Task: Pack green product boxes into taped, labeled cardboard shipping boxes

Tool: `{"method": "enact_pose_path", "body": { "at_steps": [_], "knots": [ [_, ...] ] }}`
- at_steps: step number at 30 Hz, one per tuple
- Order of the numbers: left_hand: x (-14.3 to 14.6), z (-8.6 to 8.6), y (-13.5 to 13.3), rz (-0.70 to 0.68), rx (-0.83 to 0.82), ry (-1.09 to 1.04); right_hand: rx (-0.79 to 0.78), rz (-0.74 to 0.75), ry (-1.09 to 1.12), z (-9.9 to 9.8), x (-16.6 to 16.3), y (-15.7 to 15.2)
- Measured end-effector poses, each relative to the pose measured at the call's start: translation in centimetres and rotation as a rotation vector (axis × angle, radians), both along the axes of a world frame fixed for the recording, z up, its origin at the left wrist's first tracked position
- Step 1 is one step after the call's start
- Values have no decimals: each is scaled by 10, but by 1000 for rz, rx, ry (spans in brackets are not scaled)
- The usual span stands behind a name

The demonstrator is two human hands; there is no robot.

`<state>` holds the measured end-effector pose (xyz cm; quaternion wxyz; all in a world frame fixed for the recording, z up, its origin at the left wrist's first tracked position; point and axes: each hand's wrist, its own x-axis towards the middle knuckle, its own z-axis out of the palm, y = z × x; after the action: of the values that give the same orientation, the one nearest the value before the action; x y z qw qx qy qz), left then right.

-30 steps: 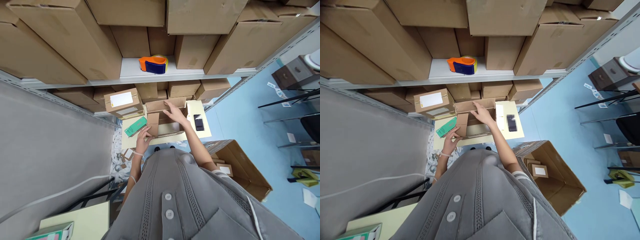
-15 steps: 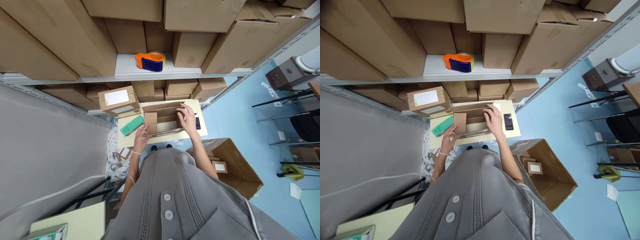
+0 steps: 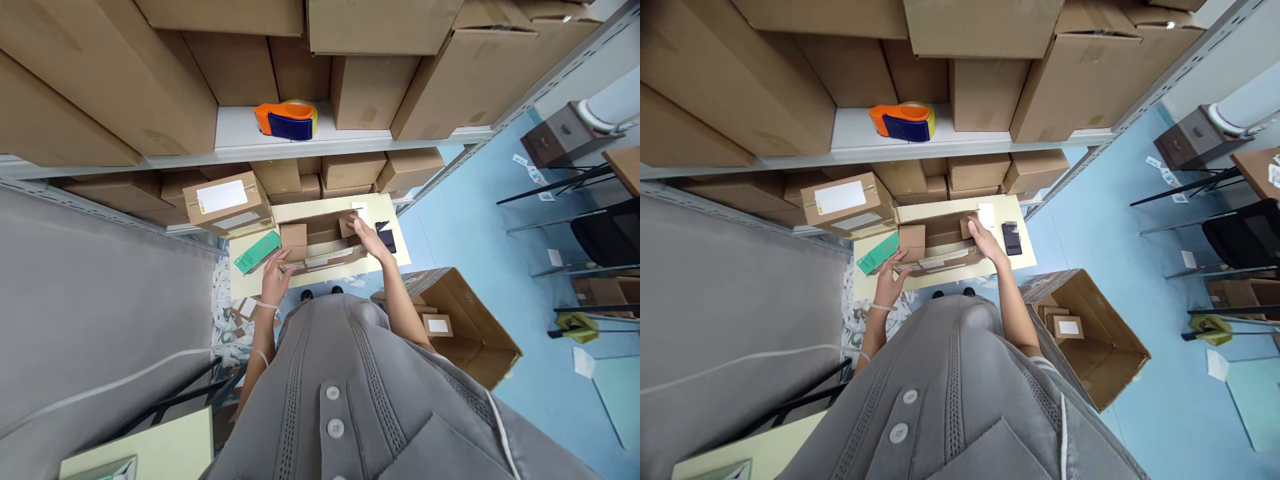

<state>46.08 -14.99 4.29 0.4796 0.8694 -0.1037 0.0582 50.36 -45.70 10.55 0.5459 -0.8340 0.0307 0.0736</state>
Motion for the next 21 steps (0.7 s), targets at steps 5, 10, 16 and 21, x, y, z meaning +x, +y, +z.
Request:
{"method": "enact_pose_path", "body": {
  "at_steps": [5,10,16,21],
  "knots": [
    [0,1,-2,31,-27,-10,38,-21,-119,-1,0,-3],
    [3,-5,-6,179,-44,-27,-30,-209,-298,-13,-11,-1],
    [11,-30,-10,315,-177,7,-29,-397,-258,-44,-27,-2],
    [12,-47,-14,300,-240,96,-127,-335,-330,-36,-6,-3]
  ]
}}
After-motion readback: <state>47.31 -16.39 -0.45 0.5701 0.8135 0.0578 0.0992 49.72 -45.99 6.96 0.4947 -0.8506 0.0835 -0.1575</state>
